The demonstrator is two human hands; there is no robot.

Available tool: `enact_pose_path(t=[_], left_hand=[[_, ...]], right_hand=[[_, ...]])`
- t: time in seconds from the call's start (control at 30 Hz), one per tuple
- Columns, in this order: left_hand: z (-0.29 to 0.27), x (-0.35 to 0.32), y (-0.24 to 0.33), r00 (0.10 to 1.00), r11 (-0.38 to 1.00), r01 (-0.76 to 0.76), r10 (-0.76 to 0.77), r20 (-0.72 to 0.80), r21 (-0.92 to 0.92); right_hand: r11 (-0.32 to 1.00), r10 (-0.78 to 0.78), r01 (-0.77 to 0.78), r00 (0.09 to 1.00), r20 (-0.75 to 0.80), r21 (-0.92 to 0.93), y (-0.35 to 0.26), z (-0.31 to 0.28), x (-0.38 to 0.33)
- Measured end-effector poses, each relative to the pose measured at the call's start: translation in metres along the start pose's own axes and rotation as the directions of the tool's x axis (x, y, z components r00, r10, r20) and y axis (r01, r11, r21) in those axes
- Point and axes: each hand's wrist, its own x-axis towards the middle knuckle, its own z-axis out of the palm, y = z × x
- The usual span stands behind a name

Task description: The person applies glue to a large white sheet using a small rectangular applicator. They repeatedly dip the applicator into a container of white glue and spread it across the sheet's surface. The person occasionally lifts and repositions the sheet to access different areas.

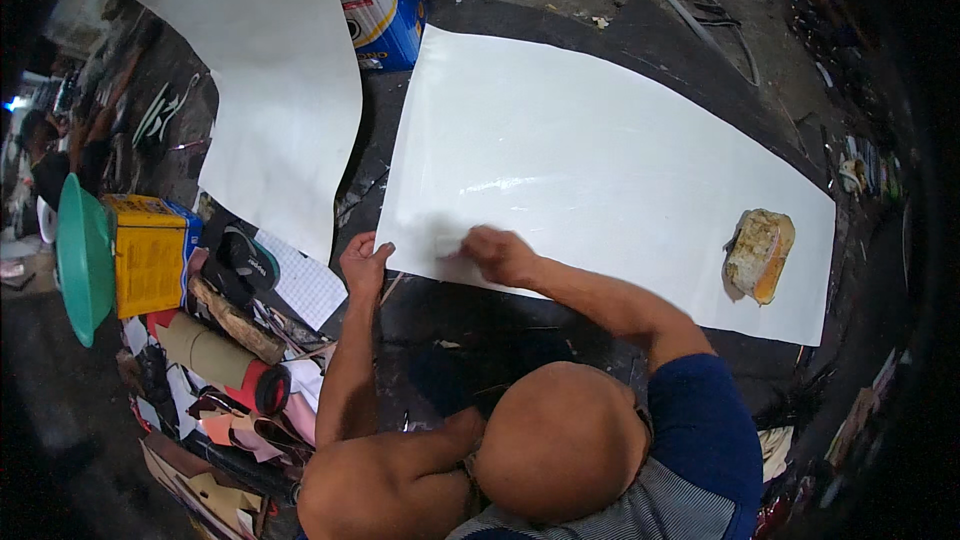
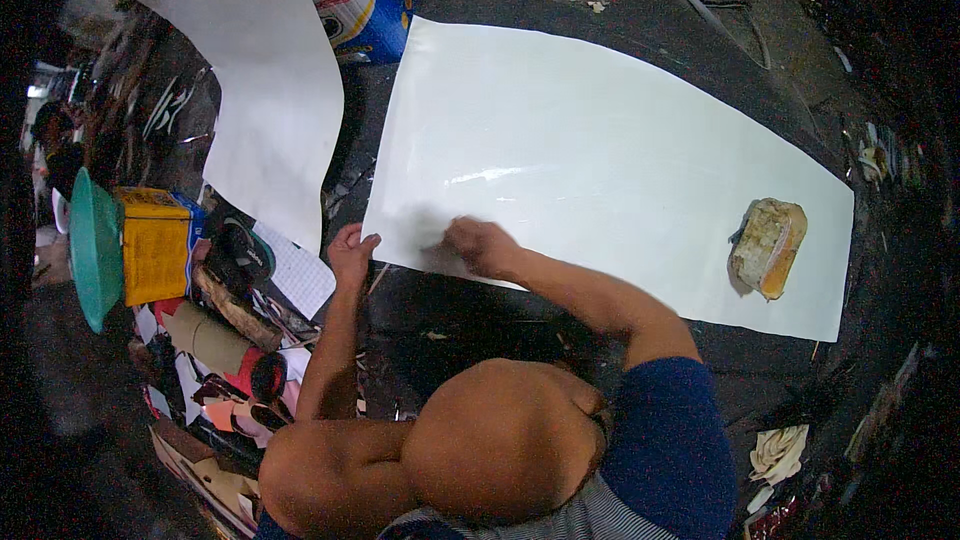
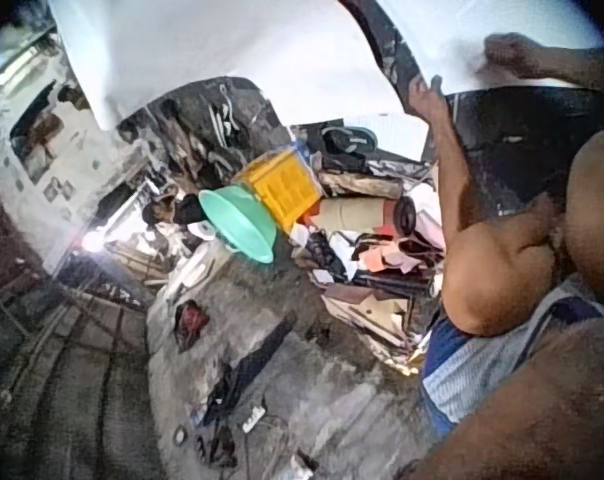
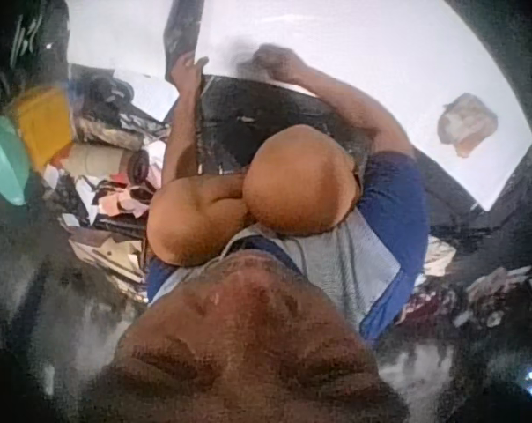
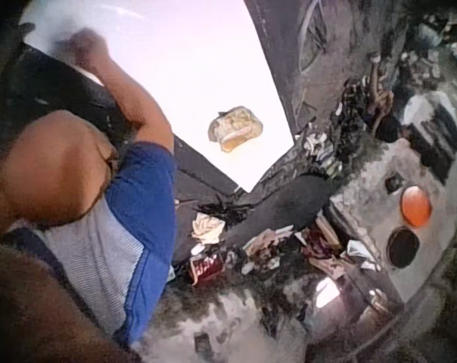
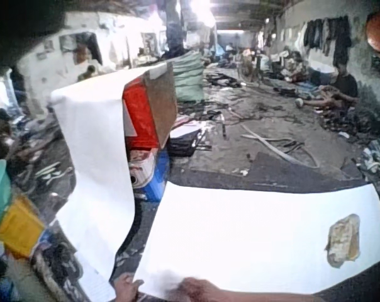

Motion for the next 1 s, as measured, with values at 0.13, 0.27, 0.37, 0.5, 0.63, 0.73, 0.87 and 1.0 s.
enact_pose_path(t=[0.13,0.27,0.37,0.5,0.63,0.73,0.87,1.0], left_hand=[[-0.013,-0.006,-0.003,1.0,1.0,-0.016,0.016,-0.025,0.016],[-0.007,0.001,-0.001,1.0,1.0,-0.011,0.01,0.026,0.025],[-0.008,-0.002,0.002,1.0,0.999,0.008,-0.008,0.007,0.047],[0.005,0.007,-0.002,0.999,0.999,-0.034,0.033,0.035,0.008],[-0.007,0.0,0.002,1.0,1.0,0.004,-0.004,-0.01,0.004],[-0.009,-0.001,0.0,1.0,0.999,0.007,-0.007,-0.007,-0.031],[0.002,-0.007,0.017,0.998,0.991,-0.007,0.015,-0.06,0.132],[-0.009,-0.011,-0.005,0.998,0.999,-0.031,0.032,-0.053,0.02]], right_hand=[[0.447,0.762,-0.888,0.442,-0.473,-0.11,0.089,-0.084,-0.054],[0.089,0.593,-0.974,0.22,-0.775,-0.209,0.183,-0.224,-0.14],[0.109,0.627,-0.979,0.204,-0.752,-0.174,0.19,-0.222,-0.116],[0.43,0.493,-0.888,0.385,-0.78,-0.166,0.195,-0.176,-0.069],[0.785,0.351,-0.552,0.771,-0.532,-0.282,0.098,-0.073,0.031],[0.951,0.173,-0.199,0.977,-0.127,-0.235,0.036,-0.024,0.021],[0.997,-0.012,0.002,0.992,0.123,0.083,0.0,-0.04,-0.012],[0.741,0.57,-0.667,0.685,-0.454,-0.074,0.12,-0.102,0.006]])
